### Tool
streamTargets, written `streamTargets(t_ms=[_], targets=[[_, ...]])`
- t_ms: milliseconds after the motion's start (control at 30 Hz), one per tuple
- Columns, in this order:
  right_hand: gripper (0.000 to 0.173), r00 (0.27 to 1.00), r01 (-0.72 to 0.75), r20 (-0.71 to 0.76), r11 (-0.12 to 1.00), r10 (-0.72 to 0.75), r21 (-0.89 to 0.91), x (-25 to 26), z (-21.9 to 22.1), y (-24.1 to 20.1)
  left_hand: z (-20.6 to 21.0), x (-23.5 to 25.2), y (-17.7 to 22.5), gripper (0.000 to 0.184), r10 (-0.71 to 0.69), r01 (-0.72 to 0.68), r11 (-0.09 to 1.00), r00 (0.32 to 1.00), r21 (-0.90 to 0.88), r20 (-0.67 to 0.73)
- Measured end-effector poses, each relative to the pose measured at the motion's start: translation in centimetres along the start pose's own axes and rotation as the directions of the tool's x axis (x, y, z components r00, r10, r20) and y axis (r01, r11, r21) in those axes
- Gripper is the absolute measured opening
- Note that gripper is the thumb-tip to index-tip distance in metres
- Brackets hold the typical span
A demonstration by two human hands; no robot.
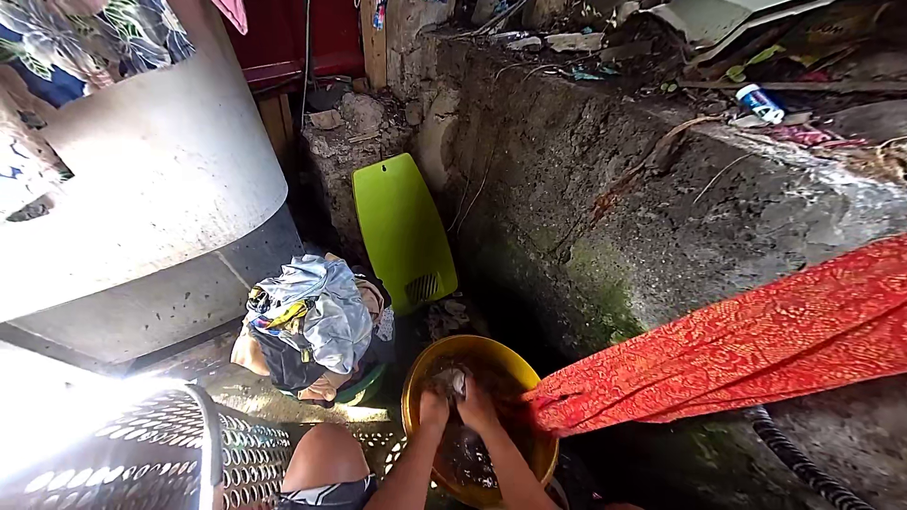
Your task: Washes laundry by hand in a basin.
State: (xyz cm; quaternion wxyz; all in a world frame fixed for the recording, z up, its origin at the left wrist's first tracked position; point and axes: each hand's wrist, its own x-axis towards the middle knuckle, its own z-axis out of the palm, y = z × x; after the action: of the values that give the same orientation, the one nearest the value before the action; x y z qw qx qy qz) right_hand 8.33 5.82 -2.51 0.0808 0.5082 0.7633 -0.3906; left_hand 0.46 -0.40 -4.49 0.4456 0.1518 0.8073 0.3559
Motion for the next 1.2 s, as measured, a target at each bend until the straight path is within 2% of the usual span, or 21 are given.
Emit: streamTargets(t_ms=[33, 100, 167, 233, 300, 367, 467, 533, 567, 633, 700, 733, 767, 800, 833, 900, 967, 1067, 1100, 1167, 1200], targets=[[0.069, 0.997, -0.04, 0.065, 0.984, 0.052, -0.171, 0.2, 1.5, 1.0, 0.0, 0.0, -0.1, 0.045, -0.015, 0.016, 0.999, 1.0, -0.039, 0.017], [0.068, 0.974, -0.109, 0.151, 0.938, 0.166, -0.328, -0.3, 4.0, 3.0, 0.0, 0.3, -0.4, 0.042, -0.001, 0.003, 0.999, 0.999, -0.049, 0.048], [0.057, 0.949, -0.161, 0.203, 0.925, 0.24, -0.343, -0.5, 4.7, 4.0, -0.2, 0.7, -0.6, 0.039, 0.032, -0.029, 0.999, 0.997, -0.046, 0.072], [0.06, 0.955, -0.152, 0.206, 0.946, 0.216, -0.286, -0.1, 3.3, 2.9, -0.4, 0.5, -0.7, 0.039, 0.024, -0.016, 0.994, 0.998, -0.11, 0.064], [0.044, 0.992, -0.006, 0.123, 0.998, 0.014, -0.06, -0.8, -0.7, -0.6, -0.6, 0.5, -0.5, 0.044, -0.027, 0.04, 0.973, 0.998, -0.226, 0.057], [0.031, 0.982, 0.182, -0.104, 0.92, -0.155, 0.347, -3.5, -5.0, -4.3, -0.4, 0.4, -0.7, 0.05, -0.086, 0.103, 0.909, 0.995, -0.404, 0.059], [0.036, 0.92, 0.309, -0.392, 0.645, -0.016, 0.699, -5.5, -7.9, -5.9, -0.5, -0.9, 1.2, 0.044, -0.117, 0.111, 0.758, 0.993, -0.642, 0.034], [0.047, 0.916, 0.27, -0.387, 0.546, 0.108, 0.793, -3.2, -6.5, -3.4, -0.4, -2.9, 3.3, 0.028, -0.001, -0.069, 0.758, 0.994, -0.648, -0.108], [0.051, 0.934, 0.223, -0.333, 0.515, 0.132, 0.828, -1.8, -5.2, -2.1, 0.0, -4.1, 3.9, 0.025, 0.141, -0.232, 0.771, 0.971, -0.594, -0.195], [0.046, 0.944, 0.176, -0.276, 0.427, 0.183, 0.887, 0.2, -2.0, -1.0, 0.9, -6.9, 4.1, 0.026, 0.493, -0.588, 0.732, 0.805, -0.343, -0.329], [0.037, 0.902, 0.276, -0.353, 0.298, 0.248, 0.914, -1.4, 0.6, -2.7, 2.1, -9.2, 3.5, 0.023, 0.706, -0.766, 0.641, 0.616, -0.055, -0.349], [0.035, 0.85, 0.373, -0.458, 0.318, 0.26, 0.872, -2.2, 1.8, -3.4, 2.5, -9.5, 3.3, 0.026, 0.73, -0.767, 0.638, 0.58, 0.06, -0.361], [0.038, 0.863, 0.373, -0.482, 0.454, 0.151, 0.809, -3.3, 1.7, -3.8, 2.3, -9.2, 3.4, 0.036, 0.69, -0.696, 0.706, 0.633, 0.133, -0.352], [0.041, 0.902, 0.286, -0.423, 0.62, 0.083, 0.73, -4.2, 0.7, -4.3, 1.1, -8.6, 4.1, 0.044, 0.575, -0.555, 0.817, 0.764, 0.155, -0.294], [0.042, 0.945, 0.2, -0.324, 0.712, 0.04, 0.673, -4.1, -0.1, -4.5, -0.7, -7.1, 4.9, 0.048, 0.423, -0.398, 0.906, 0.869, 0.145, -0.259], [0.039, 0.973, 0.081, -0.198, 0.63, 0.118, 0.772, -4.3, -0.1, -5.7, -3.3, -3.2, 5.5, 0.048, 0.19, -0.175, 0.981, 0.939, 0.079, -0.287], [0.034, 0.973, 0.038, -0.154, 0.535, 0.173, 0.844, -3.9, 0.5, -5.6, -3.4, -2.2, 5.2, 0.047, 0.148, -0.117, 0.986, 0.941, 0.117, -0.305], [0.031, 0.98, 0.072, -0.16, 0.545, 0.116, 0.835, -2.7, -0.4, -2.6, -0.9, -6.4, 4.5, 0.048, 0.322, -0.288, 0.932, 0.936, 0.221, -0.139], [0.033, 0.98, 0.112, -0.185, 0.58, 0.068, 0.807, -2.0, -0.6, -1.2, 0.2, -8.0, 3.9, 0.046, 0.443, -0.406, 0.878, 0.89, 0.253, -0.108], [0.022, 0.92, 0.346, -0.392, 0.44, 0.014, 0.829, 0.7, 2.3, 1.4, 1.7, -9.3, 2.7, 0.041, 0.653, -0.598, 0.746, 0.744, 0.293, -0.142], [0.03, 0.891, 0.441, -0.449, 0.373, -0.071, 0.816, 1.1, 3.3, 2.6, 1.3, -9.4, 2.7, 0.04, 0.68, -0.623, 0.723, 0.72, 0.299, -0.143]])
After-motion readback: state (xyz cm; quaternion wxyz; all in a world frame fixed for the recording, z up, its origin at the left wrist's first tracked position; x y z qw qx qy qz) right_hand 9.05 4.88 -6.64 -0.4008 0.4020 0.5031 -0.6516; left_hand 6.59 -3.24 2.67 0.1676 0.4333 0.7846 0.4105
